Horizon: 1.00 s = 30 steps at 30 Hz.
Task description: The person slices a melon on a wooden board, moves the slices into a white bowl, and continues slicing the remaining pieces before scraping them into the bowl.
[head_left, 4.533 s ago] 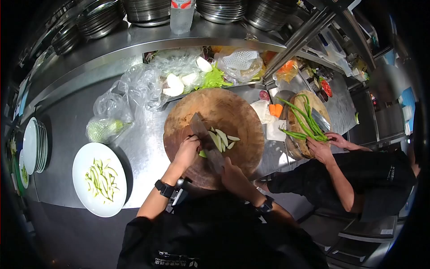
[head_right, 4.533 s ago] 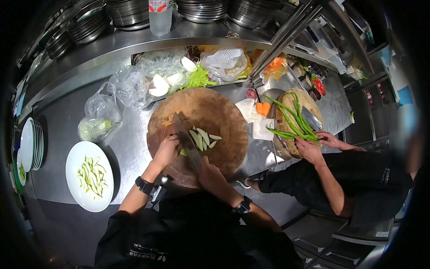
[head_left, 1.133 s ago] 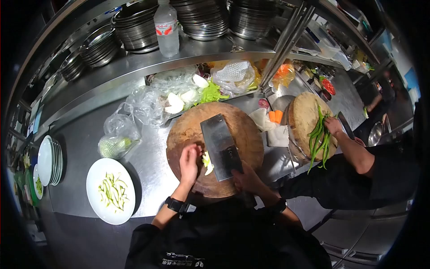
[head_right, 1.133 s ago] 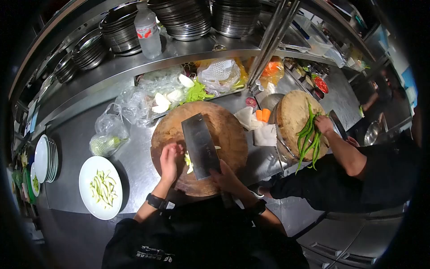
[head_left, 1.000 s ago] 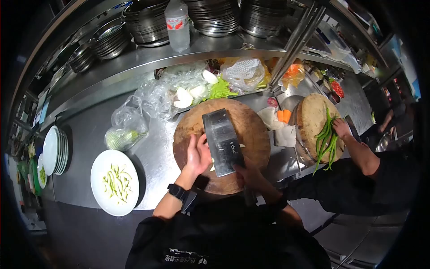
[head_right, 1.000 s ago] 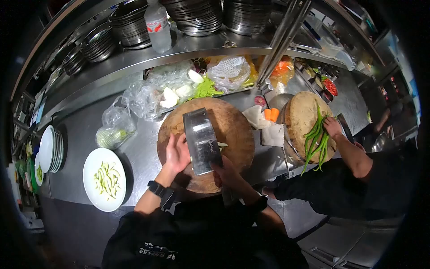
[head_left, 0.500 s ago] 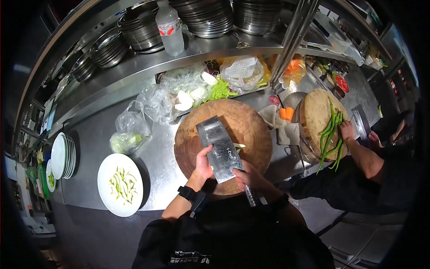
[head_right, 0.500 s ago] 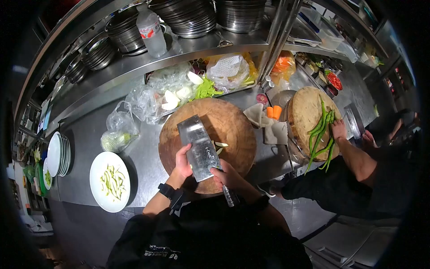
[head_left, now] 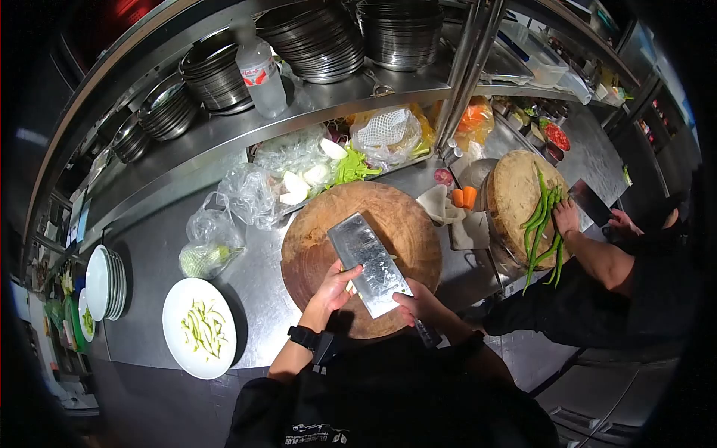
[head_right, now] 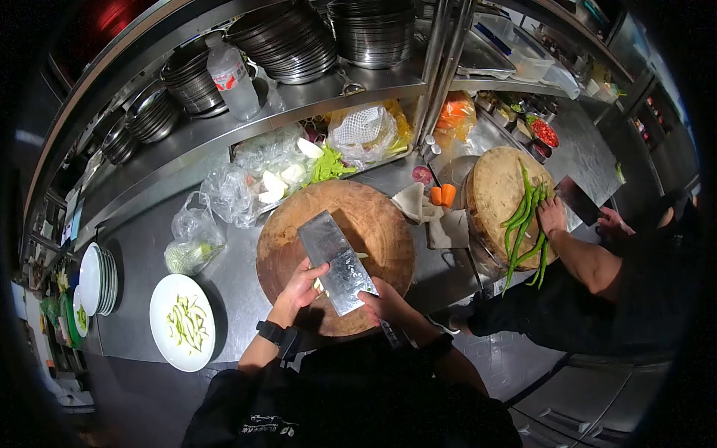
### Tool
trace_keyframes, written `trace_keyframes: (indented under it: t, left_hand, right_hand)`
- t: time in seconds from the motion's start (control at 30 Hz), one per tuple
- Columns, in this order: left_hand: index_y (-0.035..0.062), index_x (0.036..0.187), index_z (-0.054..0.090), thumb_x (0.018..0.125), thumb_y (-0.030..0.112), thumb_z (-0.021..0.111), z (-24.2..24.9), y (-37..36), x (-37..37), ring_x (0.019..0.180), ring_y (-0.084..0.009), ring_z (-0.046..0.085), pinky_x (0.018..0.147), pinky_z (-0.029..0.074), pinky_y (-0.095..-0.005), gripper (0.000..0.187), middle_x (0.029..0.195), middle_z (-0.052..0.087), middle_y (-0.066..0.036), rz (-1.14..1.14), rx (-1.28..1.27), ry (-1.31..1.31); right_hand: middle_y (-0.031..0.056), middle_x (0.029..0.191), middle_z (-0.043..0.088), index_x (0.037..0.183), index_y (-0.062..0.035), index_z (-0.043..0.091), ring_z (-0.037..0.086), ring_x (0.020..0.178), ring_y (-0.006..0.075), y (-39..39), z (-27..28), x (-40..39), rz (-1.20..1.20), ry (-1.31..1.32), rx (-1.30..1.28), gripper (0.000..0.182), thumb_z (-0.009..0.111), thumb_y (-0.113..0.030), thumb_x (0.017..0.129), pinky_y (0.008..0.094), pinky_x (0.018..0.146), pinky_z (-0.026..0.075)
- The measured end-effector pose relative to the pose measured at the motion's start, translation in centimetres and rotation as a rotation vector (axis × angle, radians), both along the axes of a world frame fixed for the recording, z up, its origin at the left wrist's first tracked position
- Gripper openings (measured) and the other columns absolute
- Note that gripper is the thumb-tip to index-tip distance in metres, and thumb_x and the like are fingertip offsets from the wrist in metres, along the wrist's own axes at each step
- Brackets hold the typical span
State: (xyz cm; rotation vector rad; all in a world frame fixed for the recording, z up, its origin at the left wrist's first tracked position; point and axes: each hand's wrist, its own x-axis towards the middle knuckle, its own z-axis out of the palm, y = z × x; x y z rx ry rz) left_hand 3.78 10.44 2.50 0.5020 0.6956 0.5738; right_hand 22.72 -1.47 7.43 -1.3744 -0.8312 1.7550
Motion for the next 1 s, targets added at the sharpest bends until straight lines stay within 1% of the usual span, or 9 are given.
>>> trace_keyframes:
  t: [0.2,0.3,0.37,0.43,0.5,0.57,0.73,0.87,1.0]
  left_hand:
    - [0.0154,0.114,0.054,0.083,0.002,0.064,-1.5,1.0,-3.0,0.081,-0.0179,0.062,0.064,0.051,-0.0318,0.035,0.098,0.064,-0.004,0.016,0.034,0.012]
    - [0.0124,0.112,0.053,0.086,0.000,0.058,-0.4,1.5,-4.4,0.076,-0.0160,0.061,0.061,0.049,-0.0293,0.028,0.099,0.063,-0.008,0.093,0.195,0.192]
    - [0.0084,0.115,0.051,0.088,0.002,0.054,-1.0,0.9,-3.7,0.079,-0.0203,0.060,0.067,0.049,-0.0327,0.028,0.099,0.061,-0.011,0.196,0.422,0.506]
    - [0.0026,0.118,0.049,0.087,0.008,0.056,-2.8,0.4,-2.4,0.089,-0.0268,0.059,0.079,0.048,-0.0364,0.032,0.102,0.060,-0.016,0.321,1.006,0.834]
    - [-0.0003,0.120,0.049,0.082,0.019,0.065,-2.9,-1.1,-0.7,0.117,-0.0365,0.046,0.096,0.037,-0.0418,0.045,0.121,0.050,-0.022,0.273,1.098,0.931]
    - [0.0015,0.124,0.048,0.080,0.027,0.068,-3.8,-1.9,0.9,0.123,-0.0395,0.038,0.100,0.030,-0.0485,0.054,0.129,0.045,-0.022,0.225,1.414,1.068]
    - [0.0211,0.129,0.055,0.075,0.050,0.069,-2.8,-1.8,3.0,0.132,-0.0480,0.026,0.107,0.015,-0.0627,0.063,0.144,0.034,-0.017,-0.058,1.531,1.265]
    - [0.0166,0.122,0.060,0.074,0.043,0.071,-3.9,-1.5,2.6,0.131,-0.0474,0.027,0.106,0.019,-0.0628,0.056,0.141,0.038,-0.018,0.076,1.470,1.183]
    - [0.0088,0.109,0.066,0.074,0.025,0.072,-4.2,-1.5,2.1,0.127,-0.0463,0.035,0.103,0.035,-0.0506,0.038,0.134,0.046,-0.019,0.325,1.413,1.165]
  right_hand:
    - [-0.0009,0.068,0.049,0.122,-0.0061,0.044,0.047,0.051,0.0081,-2.9,-1.7,4.3,-0.134,-0.038,0.030,0.034,0.057,-0.019,0.094,0.0250,0.046,0.042]
    - [0.0001,0.062,0.045,0.110,-0.0088,0.044,0.046,0.046,0.0093,-4.7,-3.5,8.2,-0.233,-0.062,-0.046,0.019,0.053,-0.015,0.095,0.0260,0.041,0.042]
    - [-0.0001,0.062,0.044,0.109,-0.0091,0.044,0.045,0.045,0.0095,-6.1,-4.9,10.5,-0.248,-0.088,-0.069,0.018,0.054,-0.016,0.095,0.0263,0.041,0.041]
    - [-0.0003,0.061,0.043,0.109,-0.0095,0.045,0.045,0.045,0.0096,-6.7,-5.5,10.9,-0.260,-0.114,-0.091,0.018,0.054,-0.016,0.095,0.0266,0.040,0.041]
    - [0.0003,0.062,0.044,0.108,-0.0087,0.044,0.045,0.044,0.0101,-6.7,-5.8,10.5,-0.258,-0.174,-0.110,0.019,0.055,-0.014,0.094,0.0273,0.039,0.040]
    - [0.0007,0.062,0.045,0.110,-0.0081,0.044,0.045,0.044,0.0100,-5.7,-6.1,8.8,-0.216,-0.149,-0.115,0.020,0.055,-0.014,0.094,0.0273,0.039,0.041]
    - [0.0012,0.059,0.047,0.109,-0.0048,0.042,0.046,0.042,0.0095,-2.8,-6.2,1.7,-0.045,-0.173,-0.064,0.024,0.055,-0.018,0.094,0.0273,0.038,0.039]
    - [0.0085,0.057,0.051,0.103,-0.0007,0.039,0.051,0.043,0.0145,-0.9,-5.8,-2.2,0.060,-0.214,-0.044,0.023,0.054,-0.015,0.093,0.0317,0.040,0.042]
    - [0.0079,0.058,0.051,0.104,-0.0002,0.039,0.051,0.043,0.0144,0.2,-5.9,-3.4,0.098,-0.195,0.010,0.023,0.054,-0.014,0.093,0.0320,0.039,0.042]
